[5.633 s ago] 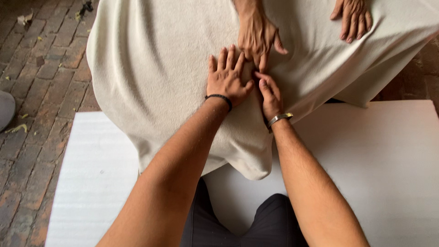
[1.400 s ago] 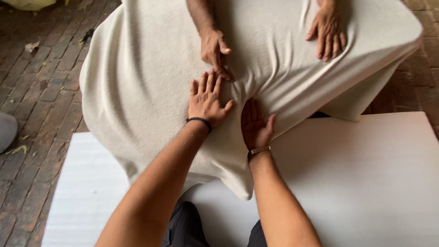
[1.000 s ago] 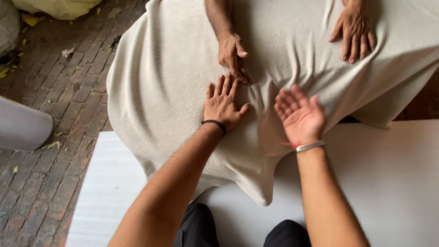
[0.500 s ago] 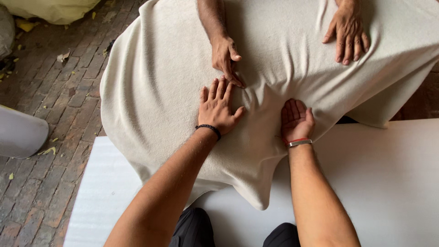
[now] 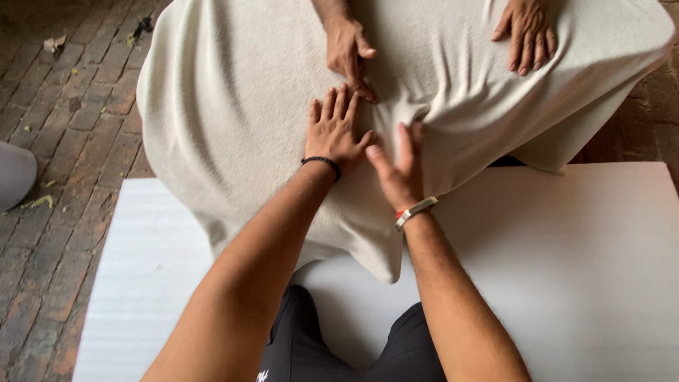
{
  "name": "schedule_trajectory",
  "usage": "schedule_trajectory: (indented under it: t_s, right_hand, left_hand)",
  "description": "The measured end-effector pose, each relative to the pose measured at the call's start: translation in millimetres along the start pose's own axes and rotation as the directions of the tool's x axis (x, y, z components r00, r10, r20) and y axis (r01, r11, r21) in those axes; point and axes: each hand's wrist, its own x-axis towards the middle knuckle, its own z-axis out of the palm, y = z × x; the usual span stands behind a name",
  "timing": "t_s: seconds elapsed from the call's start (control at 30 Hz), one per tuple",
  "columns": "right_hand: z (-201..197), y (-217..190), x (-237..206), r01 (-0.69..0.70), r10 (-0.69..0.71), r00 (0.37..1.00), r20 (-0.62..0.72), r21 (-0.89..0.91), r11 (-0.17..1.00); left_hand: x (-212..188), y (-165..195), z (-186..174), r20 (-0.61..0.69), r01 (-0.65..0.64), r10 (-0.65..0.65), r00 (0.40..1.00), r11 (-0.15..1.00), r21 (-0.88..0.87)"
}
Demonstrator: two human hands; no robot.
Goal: The person picks up a white foam board and places it on the floor. Then they drape a beige fabric cover over a cushioned furniture piece, smoothing and tucking the edges to fit snugly.
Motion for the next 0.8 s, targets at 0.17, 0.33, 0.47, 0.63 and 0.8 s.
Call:
schedule_trajectory:
  t_s: [0.17,0.33,0.47,0.63,0.8]
  right_hand:
    - [18.0,-24.5,-26.9,0.168,-0.134,0.983,0.122,-0.339,0.925]
    - [16.7,-32.3,-28.2,0.188,-0.121,0.981,0.154,-0.569,0.8]
    - [34.4,-59.3,-25.9,0.406,-0.276,0.914,0.299,-0.628,0.664]
    - [111.3,-115.1,-5.3,0.471,-0.182,0.857,0.482,-0.589,0.657]
    - [195.8,-179.9,35.6,0.465,-0.05,0.844,0.534,-0.682,0.565]
  left_hand:
    - [-3.4,-13.8,18.1,-0.24,-0.113,0.118,0.963,0.993,0.034]
    - [-76.4,-71.9,9.5,-0.036,0.004,-0.01,0.999,0.984,-0.177]
    - [-170.0,-141.8,0.8,-0.204,0.135,-0.185,0.961,0.962,-0.239]
    - [-205.0,-159.0,14.6,-0.307,0.11,-0.23,0.923,0.925,-0.363]
    - [-216.1,-173.1,8.5,-0.299,-0.029,-0.152,0.942,0.852,-0.522]
